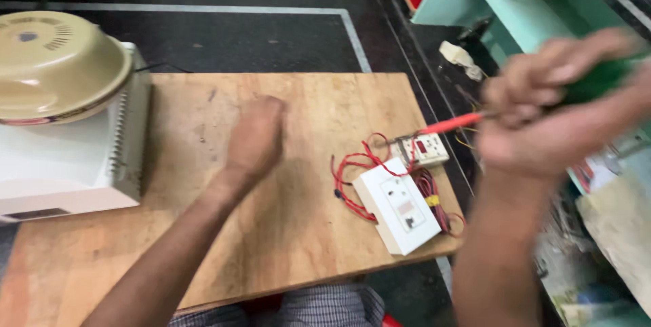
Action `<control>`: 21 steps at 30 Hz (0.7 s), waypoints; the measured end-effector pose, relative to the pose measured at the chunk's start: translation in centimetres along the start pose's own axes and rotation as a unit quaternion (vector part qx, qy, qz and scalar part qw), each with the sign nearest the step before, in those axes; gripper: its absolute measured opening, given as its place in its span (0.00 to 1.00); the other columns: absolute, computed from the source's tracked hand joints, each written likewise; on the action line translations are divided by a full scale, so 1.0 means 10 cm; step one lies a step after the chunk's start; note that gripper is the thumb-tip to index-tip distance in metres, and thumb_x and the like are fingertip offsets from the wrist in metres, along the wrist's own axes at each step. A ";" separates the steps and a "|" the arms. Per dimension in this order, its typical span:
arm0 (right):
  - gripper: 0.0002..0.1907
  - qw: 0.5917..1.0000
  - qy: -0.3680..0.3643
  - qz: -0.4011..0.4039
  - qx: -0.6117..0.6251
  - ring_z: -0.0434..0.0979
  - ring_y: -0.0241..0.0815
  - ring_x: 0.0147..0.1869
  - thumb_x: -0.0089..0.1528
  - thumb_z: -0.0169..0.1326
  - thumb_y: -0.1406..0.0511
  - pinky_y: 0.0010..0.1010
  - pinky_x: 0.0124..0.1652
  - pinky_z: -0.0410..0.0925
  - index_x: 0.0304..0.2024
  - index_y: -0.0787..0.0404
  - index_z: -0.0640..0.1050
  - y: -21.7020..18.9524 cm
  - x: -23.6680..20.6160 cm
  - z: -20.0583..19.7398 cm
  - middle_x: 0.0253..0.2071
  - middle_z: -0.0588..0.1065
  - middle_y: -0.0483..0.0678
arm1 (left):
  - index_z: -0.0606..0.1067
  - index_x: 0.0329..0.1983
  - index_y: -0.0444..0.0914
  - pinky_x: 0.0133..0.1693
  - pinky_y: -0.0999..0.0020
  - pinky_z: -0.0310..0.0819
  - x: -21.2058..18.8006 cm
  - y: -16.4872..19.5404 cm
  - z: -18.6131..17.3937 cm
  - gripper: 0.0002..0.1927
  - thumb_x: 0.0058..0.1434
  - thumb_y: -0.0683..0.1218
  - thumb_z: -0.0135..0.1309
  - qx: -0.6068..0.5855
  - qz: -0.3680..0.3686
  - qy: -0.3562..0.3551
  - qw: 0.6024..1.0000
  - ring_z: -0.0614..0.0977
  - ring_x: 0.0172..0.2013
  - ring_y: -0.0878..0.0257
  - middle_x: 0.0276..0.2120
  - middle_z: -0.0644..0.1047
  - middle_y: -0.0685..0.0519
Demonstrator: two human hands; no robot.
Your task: The person uses a screwdriver to unscrew and open a white wall switch and socket plate on a wooden board, separates its cover and internal parts, and works on the wiring and switch mechanism before reassembling the plate. A voltage tester, wires, and an inverter sit on the board nearby.
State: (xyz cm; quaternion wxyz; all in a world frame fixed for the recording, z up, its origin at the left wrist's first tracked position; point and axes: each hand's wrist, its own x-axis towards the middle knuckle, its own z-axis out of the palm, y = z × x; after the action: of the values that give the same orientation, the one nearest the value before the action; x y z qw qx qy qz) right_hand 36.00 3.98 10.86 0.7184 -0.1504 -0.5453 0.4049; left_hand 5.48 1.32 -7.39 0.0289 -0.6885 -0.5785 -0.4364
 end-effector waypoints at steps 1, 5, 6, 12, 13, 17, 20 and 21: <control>0.23 0.997 -0.008 -0.001 -0.078 0.56 0.32 0.20 0.68 0.51 0.47 0.24 0.20 0.52 0.31 0.57 0.69 -0.23 0.02 -0.13 0.21 0.61 0.41 | 0.77 0.42 0.33 0.46 0.49 0.73 0.02 0.22 0.10 0.12 0.57 0.36 0.48 -0.019 0.061 -0.031 0.997 0.78 0.45 0.42 0.42 0.77 0.40; 0.17 0.934 -0.013 0.061 -0.351 0.60 0.31 0.23 0.65 0.57 0.52 0.24 0.22 0.55 0.33 0.56 0.74 -0.76 -0.10 -0.44 0.23 0.66 0.39 | 0.78 0.42 0.37 0.50 0.53 0.74 0.09 1.10 0.44 0.13 0.54 0.45 0.60 -0.062 0.244 -0.300 0.920 0.79 0.49 0.47 0.42 0.79 0.45; 0.15 0.910 -0.016 0.088 -0.406 0.62 0.31 0.24 0.64 0.59 0.53 0.24 0.23 0.56 0.34 0.56 0.75 -0.80 -0.16 -0.48 0.23 0.67 0.39 | 0.78 0.45 0.36 0.53 0.54 0.73 0.08 1.27 0.50 0.19 0.53 0.49 0.64 -0.058 0.263 -0.355 0.895 0.79 0.52 0.48 0.44 0.79 0.46; 0.13 0.713 -0.091 0.300 -0.627 0.64 0.33 0.24 0.61 0.65 0.57 0.27 0.26 0.60 0.34 0.59 0.81 -0.41 -0.65 -0.78 0.20 0.68 0.43 | 0.65 0.67 0.38 0.64 0.47 0.54 0.00 1.82 0.81 0.65 0.22 0.59 0.77 0.068 0.438 -0.387 0.808 0.68 0.63 0.47 0.62 0.70 0.45; 0.12 0.730 -0.112 0.299 -0.604 0.65 0.31 0.25 0.61 0.64 0.57 0.25 0.26 0.61 0.33 0.60 0.81 -0.35 -0.69 -0.87 0.21 0.69 0.41 | 0.65 0.68 0.38 0.66 0.48 0.54 0.02 1.84 0.86 0.61 0.28 0.57 0.76 0.088 0.442 -0.407 0.795 0.69 0.64 0.49 0.61 0.71 0.46; 0.10 0.764 -0.135 0.359 -0.519 0.67 0.29 0.25 0.62 0.60 0.59 0.25 0.25 0.62 0.34 0.60 0.80 -0.03 -0.84 -1.21 0.22 0.72 0.39 | 0.66 0.67 0.39 0.72 0.49 0.49 0.07 1.82 0.93 0.50 0.39 0.50 0.73 0.106 0.448 -0.437 0.772 0.71 0.64 0.54 0.59 0.74 0.50; 0.10 0.788 -0.138 0.389 -0.457 0.68 0.28 0.26 0.63 0.59 0.60 0.25 0.25 0.62 0.36 0.60 0.80 0.14 -0.86 -1.36 0.24 0.73 0.38 | 0.68 0.63 0.39 0.69 0.50 0.51 0.12 1.70 0.76 0.46 0.38 0.45 0.72 0.015 0.468 -0.339 0.816 0.72 0.64 0.51 0.58 0.75 0.47; 0.10 0.800 -0.146 0.389 -0.433 0.68 0.27 0.27 0.63 0.59 0.60 0.24 0.25 0.63 0.36 0.61 0.80 0.18 -0.86 -1.38 0.25 0.73 0.38 | 0.69 0.61 0.38 0.67 0.51 0.53 0.14 1.66 0.67 0.44 0.37 0.44 0.72 -0.026 0.473 -0.289 0.832 0.72 0.63 0.49 0.57 0.75 0.45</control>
State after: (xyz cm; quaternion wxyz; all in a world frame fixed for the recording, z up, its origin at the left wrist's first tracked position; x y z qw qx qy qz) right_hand 47.03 1.80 -1.00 0.2723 -0.5846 -0.6580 0.3887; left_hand 22.83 0.57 -2.91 0.0453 -0.9733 -0.1524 -0.1653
